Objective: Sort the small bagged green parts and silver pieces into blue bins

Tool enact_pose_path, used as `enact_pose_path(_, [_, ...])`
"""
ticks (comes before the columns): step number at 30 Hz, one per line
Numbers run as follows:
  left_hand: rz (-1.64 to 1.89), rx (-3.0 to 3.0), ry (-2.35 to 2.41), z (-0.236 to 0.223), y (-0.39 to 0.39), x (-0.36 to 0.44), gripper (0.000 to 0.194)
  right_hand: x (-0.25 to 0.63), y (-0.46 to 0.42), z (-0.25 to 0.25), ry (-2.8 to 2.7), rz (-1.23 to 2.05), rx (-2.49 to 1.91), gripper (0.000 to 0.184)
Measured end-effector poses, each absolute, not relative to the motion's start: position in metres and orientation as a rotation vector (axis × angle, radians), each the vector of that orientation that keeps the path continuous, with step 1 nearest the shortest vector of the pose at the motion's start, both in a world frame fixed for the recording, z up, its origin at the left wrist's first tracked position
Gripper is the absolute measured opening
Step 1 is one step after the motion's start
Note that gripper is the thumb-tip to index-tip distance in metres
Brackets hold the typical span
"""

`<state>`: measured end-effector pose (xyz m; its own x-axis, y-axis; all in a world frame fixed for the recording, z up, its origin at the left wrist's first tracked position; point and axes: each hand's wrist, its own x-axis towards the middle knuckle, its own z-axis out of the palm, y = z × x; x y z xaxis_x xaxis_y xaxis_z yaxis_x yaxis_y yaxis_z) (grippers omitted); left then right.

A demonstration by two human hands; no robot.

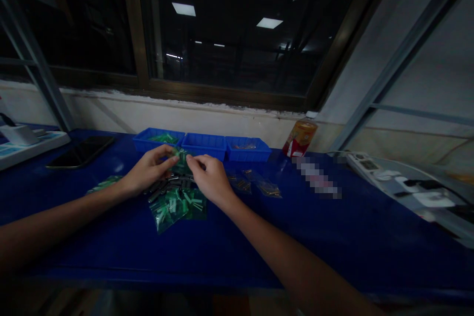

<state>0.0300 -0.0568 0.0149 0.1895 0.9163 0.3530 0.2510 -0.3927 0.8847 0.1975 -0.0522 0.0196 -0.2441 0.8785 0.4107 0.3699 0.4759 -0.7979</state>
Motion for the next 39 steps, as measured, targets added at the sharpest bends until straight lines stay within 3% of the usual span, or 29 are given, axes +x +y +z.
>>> enact_pose_path(3, [1.264, 2.217, 1.155, 0.015, -0.06, 0.029, 0.015, 0.195, -0.054, 0.021, -1.595, 1.057, -1.097, 0.045])
enact_pose_path(6, [1.23, 2.513, 1.159, 0.016, -0.063, 0.029, 0.016, 0.195, -0.053, 0.02, -1.501, 1.186, -1.06, 0.039])
enact_pose_path(11, [1.237, 2.323, 1.155, 0.019, -0.064, 0.031, 0.02, 0.199, -0.051, 0.017, -1.722, 0.771, -1.004, 0.024])
enact_pose_path(17, [1.098, 1.349, 0.998, 0.022, -0.059, 0.029, 0.054, 0.201, -0.058, 0.018, -2.02, 0.272, -0.884, 0.028])
enact_pose_path(21, [1.067, 1.148, 0.863, 0.022, -0.058, 0.03, 0.038, 0.201, -0.059, 0.018, -2.082, 0.169, -0.869, 0.037])
enact_pose_path(25, [1.139, 1.309, 0.932, 0.021, -0.051, 0.026, 0.022, 0.202, -0.058, 0.019, -2.119, 0.184, -0.833, 0.038])
enact_pose_path(33, [1.695, 2.077, 1.755, 0.041, -0.01, -0.028, 0.027, 0.22, -0.035, 0.027, -2.072, 0.032, -0.984, 0.023])
enact_pose_path(39, [1.416, 2.364, 2.052, 0.036, 0.01, -0.052, 0.036, 0.234, -0.02, 0.025, -2.111, -0.041, -1.077, 0.02])
